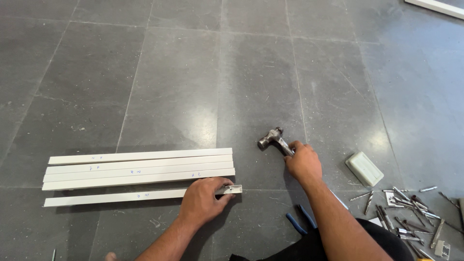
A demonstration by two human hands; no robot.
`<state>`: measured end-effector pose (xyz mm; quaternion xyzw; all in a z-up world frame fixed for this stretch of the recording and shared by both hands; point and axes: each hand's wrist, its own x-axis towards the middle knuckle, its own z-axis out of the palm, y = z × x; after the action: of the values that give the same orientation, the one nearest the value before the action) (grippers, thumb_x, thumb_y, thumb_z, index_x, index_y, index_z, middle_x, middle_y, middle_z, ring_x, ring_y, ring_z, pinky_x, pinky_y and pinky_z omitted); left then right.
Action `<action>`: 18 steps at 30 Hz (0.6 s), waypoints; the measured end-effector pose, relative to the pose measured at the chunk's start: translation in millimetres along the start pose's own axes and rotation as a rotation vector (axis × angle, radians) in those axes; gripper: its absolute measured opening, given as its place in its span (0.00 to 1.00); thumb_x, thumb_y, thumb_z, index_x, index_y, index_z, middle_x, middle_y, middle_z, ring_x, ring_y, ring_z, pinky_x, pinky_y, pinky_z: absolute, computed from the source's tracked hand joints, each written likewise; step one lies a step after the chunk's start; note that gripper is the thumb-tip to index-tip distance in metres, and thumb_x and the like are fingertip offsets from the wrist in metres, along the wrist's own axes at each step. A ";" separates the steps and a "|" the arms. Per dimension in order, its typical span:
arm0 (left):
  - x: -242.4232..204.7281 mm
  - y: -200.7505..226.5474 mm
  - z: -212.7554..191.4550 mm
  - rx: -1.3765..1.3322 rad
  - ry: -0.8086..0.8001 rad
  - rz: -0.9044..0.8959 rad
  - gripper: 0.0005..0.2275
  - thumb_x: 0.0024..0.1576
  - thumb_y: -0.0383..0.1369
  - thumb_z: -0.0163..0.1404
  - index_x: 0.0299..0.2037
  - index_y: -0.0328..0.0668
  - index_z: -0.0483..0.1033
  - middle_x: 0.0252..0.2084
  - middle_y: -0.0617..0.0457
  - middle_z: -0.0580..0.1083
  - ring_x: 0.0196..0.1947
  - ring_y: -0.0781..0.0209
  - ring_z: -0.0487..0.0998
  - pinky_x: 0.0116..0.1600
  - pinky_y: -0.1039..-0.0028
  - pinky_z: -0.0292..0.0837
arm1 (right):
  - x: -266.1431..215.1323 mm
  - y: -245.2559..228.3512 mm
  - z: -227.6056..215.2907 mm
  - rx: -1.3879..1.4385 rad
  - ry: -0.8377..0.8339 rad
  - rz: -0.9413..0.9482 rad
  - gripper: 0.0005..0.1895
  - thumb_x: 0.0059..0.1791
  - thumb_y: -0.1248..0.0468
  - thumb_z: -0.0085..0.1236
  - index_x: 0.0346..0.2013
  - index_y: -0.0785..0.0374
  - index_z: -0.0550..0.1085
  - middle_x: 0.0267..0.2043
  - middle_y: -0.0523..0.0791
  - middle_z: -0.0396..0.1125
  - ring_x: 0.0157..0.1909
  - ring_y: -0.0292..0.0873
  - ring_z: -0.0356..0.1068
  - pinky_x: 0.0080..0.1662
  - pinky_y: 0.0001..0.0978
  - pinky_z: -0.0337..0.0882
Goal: The person sits on the floor and assembles white metal strips by hammering metal brackets onto their ends. They then pick up a red power drill and insert a drill bit into the chuck.
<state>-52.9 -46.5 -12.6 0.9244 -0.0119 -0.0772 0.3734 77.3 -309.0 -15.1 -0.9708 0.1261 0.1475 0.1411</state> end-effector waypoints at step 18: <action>-3.4 0.8 0.4 0.018 0.042 0.049 0.13 0.49 0.38 0.64 0.44 0.52 0.84 0.40 0.56 0.82 0.40 0.56 0.81 0.51 0.63 0.73 | -115.4 -30.6 -70.4 -0.077 -0.195 -0.602 0.22 0.48 0.45 0.58 0.51 0.52 0.72 0.31 0.43 0.74 0.33 0.44 0.75 0.37 0.42 0.72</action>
<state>-56.3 -47.1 -11.9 0.9286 -0.0275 -0.0486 0.3669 -3.0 -279.1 93.8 -0.9504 -0.1869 0.1963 0.1528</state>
